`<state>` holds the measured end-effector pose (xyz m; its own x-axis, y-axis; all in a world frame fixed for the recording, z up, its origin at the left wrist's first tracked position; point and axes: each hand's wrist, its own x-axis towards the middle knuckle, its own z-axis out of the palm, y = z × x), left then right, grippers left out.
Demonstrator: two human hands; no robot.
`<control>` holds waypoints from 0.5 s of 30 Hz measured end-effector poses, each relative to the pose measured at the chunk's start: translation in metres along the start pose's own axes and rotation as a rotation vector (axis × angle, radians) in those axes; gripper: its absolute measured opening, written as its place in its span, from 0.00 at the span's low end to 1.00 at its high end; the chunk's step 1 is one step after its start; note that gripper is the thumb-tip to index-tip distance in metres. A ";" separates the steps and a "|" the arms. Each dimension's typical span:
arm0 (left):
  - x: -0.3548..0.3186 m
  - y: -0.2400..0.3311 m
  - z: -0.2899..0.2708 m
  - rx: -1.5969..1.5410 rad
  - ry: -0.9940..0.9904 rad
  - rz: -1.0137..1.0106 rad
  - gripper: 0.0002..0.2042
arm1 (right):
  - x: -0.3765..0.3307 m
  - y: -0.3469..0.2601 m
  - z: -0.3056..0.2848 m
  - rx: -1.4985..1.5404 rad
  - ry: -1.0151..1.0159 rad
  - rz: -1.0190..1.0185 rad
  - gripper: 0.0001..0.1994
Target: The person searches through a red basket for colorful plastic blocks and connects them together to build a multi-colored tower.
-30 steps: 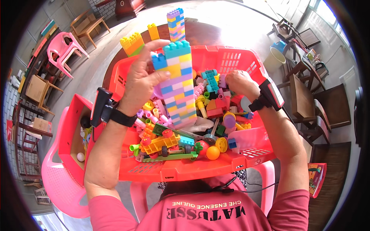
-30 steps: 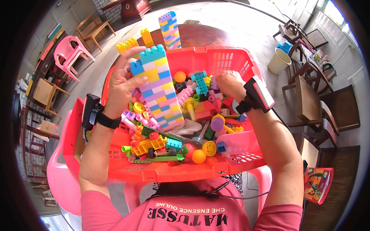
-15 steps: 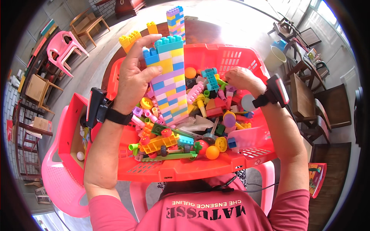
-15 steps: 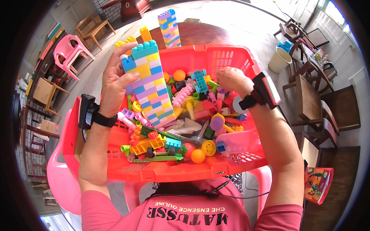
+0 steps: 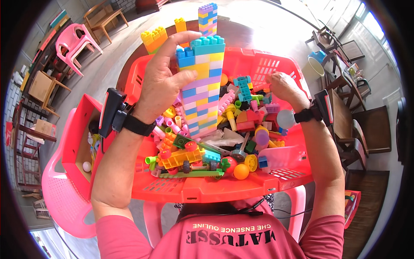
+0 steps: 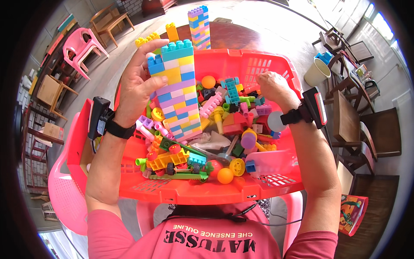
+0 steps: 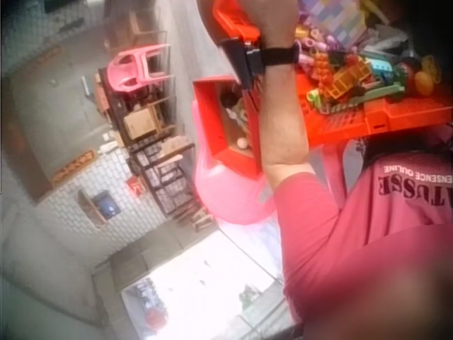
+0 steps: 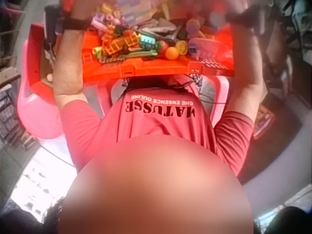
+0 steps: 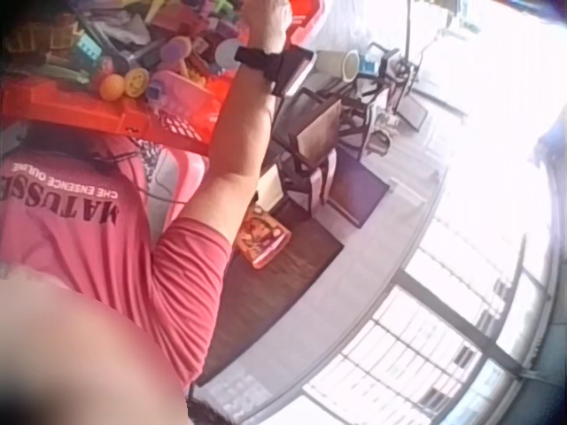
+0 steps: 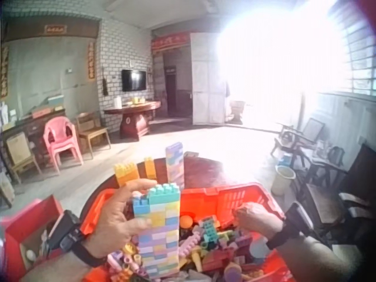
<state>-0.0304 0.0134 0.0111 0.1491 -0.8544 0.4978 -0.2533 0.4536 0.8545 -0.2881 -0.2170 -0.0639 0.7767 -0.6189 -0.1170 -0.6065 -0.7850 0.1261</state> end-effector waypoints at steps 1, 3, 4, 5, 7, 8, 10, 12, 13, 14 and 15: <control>0.000 0.000 0.000 0.006 0.001 0.002 0.28 | 0.000 0.000 0.002 0.035 0.034 -0.024 0.11; 0.000 0.000 0.001 0.017 -0.005 0.022 0.28 | -0.002 -0.001 0.006 0.070 0.023 -0.061 0.14; 0.000 0.000 0.001 0.003 -0.003 0.012 0.28 | -0.004 -0.002 0.008 0.070 -0.023 -0.075 0.15; 0.000 -0.001 0.002 -0.009 -0.001 0.007 0.28 | -0.005 -0.002 0.009 0.058 -0.089 -0.090 0.16; 0.001 -0.001 0.002 -0.021 -0.004 0.000 0.27 | -0.006 -0.002 0.009 0.087 0.025 -0.078 0.14; 0.001 -0.001 0.002 -0.020 -0.009 0.000 0.27 | -0.006 -0.001 0.008 0.087 0.096 -0.093 0.12; 0.000 -0.001 0.001 -0.018 -0.011 0.000 0.27 | -0.002 -0.001 0.003 0.136 0.060 -0.142 0.11; 0.000 -0.001 0.001 -0.018 -0.011 0.003 0.27 | -0.001 -0.003 -0.002 0.180 0.025 -0.203 0.10; 0.000 -0.001 0.001 -0.023 -0.013 0.009 0.27 | -0.001 -0.007 -0.002 0.202 -0.004 -0.232 0.09; 0.001 -0.001 0.001 -0.028 -0.015 0.014 0.27 | -0.002 -0.012 -0.002 0.214 -0.038 -0.275 0.09; 0.001 -0.001 0.001 -0.033 -0.017 0.019 0.27 | -0.002 -0.017 -0.003 0.225 -0.078 -0.257 0.13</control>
<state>-0.0304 0.0117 0.0103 0.1278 -0.8498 0.5113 -0.2241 0.4775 0.8496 -0.2783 -0.2022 -0.0631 0.8987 -0.3938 -0.1930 -0.4220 -0.8963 -0.1363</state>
